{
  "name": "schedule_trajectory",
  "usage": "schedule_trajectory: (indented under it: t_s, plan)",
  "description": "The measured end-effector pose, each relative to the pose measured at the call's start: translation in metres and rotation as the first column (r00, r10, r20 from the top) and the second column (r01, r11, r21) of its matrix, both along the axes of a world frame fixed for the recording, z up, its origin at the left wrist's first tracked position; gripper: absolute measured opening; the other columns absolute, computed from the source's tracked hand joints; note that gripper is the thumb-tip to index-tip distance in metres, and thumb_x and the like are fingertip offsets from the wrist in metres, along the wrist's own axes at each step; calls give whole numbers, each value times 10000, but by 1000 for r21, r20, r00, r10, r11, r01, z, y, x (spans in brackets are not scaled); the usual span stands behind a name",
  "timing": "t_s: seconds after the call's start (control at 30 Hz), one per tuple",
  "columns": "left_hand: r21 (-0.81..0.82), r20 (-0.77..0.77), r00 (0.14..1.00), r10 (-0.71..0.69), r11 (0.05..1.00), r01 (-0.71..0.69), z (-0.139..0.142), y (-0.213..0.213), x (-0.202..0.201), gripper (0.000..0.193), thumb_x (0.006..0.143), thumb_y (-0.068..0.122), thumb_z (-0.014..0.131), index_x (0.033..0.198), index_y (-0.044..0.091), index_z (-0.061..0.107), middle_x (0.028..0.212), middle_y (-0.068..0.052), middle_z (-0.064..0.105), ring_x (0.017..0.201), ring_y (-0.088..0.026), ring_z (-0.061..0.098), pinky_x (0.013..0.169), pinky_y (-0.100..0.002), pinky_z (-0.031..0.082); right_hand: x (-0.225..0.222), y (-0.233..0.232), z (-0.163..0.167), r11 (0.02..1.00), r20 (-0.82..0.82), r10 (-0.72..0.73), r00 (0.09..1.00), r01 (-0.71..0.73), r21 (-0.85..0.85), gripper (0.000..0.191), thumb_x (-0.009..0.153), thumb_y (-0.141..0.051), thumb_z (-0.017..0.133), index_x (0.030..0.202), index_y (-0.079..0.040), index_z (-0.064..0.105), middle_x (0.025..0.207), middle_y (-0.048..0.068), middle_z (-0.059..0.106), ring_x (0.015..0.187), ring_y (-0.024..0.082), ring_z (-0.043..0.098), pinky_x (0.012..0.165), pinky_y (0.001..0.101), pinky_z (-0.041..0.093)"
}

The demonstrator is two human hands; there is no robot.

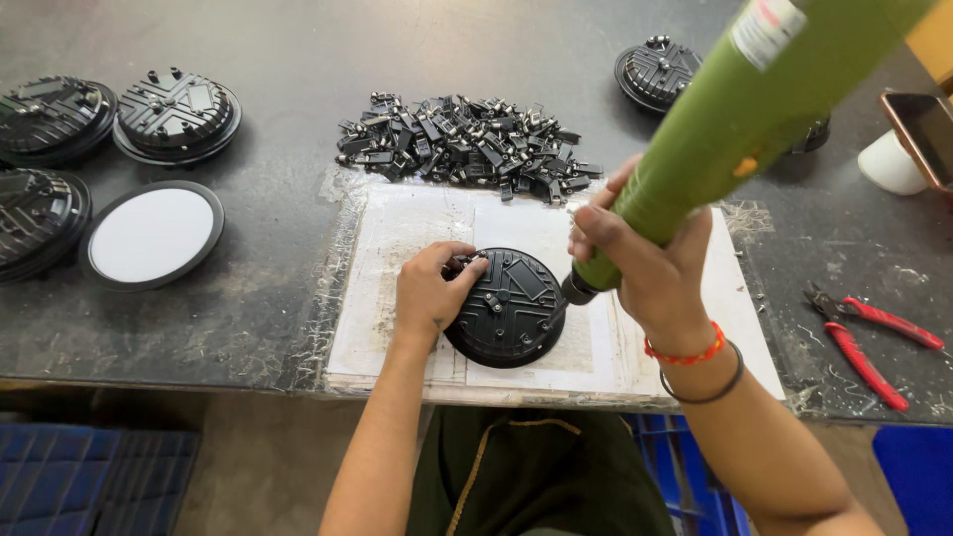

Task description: The person uses a green pneumatic screwdriver to fasten screws into black circular electronic housings. They repeatedly pick up small black components, place them into the housings, and drive screws to secure them. Completed units are moved aside on the table.

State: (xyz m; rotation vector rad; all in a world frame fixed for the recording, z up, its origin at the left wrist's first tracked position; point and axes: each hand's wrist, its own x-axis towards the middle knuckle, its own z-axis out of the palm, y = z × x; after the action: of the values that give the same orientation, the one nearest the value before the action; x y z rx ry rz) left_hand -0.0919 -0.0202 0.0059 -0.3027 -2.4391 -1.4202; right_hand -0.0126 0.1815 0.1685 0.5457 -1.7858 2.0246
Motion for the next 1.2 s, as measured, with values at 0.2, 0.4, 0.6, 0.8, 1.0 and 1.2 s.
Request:
schedule_trajectory:
  t_s: [0.2, 0.4, 0.6, 0.8, 1.0, 1.2]
  plan:
    - [-10, -44, 999, -11, 1000, 10, 4, 0, 6, 250, 844, 301, 802, 964, 83, 779, 932, -82, 767, 783, -221, 726, 743, -346, 574, 6, 4, -18, 1000, 28, -15, 999, 15, -12, 235, 956, 65, 679, 1113, -4, 518, 849, 104, 648, 716, 176, 661, 667, 321, 569]
    - [20, -48, 998, -30, 999, 31, 6, 0, 7, 239, 845, 282, 799, 962, 76, 766, 945, -77, 763, 776, -214, 724, 744, -338, 579, 1, 9, -23, 1000, 18, -1, 1000, 1, -3, 224, 973, 68, 674, 1127, 0, 526, 826, 114, 642, 683, 184, 657, 641, 323, 574]
    - [-8, -55, 998, -39, 999, 39, 8, 0, 9, 223, 842, 272, 809, 951, 82, 768, 958, -68, 760, 781, -220, 717, 741, -345, 570, 8, 12, -19, 997, -24, 31, 999, -32, -67, 195, 1012, 68, 667, 1126, 2, 522, 822, 137, 645, 676, 188, 652, 655, 326, 567]
    - [-24, -81, 996, -28, 999, 26, 10, 1, 15, 226, 862, 258, 794, 973, 63, 764, 1004, -73, 761, 825, -225, 709, 772, -349, 567, 8, 7, -29, 998, 11, 58, 998, -58, -30, 247, 1003, 87, 655, 1149, -15, 484, 828, 154, 636, 676, 190, 631, 658, 332, 559]
    - [-13, -90, 996, -28, 1000, 27, 9, 1, 20, 223, 883, 245, 773, 995, 52, 763, 1028, -78, 763, 854, -227, 707, 793, -351, 567, 10, 14, -36, 994, 6, 100, 995, -100, -53, 286, 1011, 87, 642, 1181, -47, 455, 818, 156, 627, 661, 192, 609, 636, 320, 532]
    - [-13, -105, 994, -21, 1000, 19, 8, 2, 20, 220, 887, 250, 770, 987, 54, 764, 1036, -76, 763, 867, -228, 708, 802, -353, 565, 7, 15, -36, 992, 21, 118, 993, -117, -47, 272, 1016, 84, 632, 1176, -48, 456, 812, 154, 627, 661, 196, 613, 631, 322, 531]
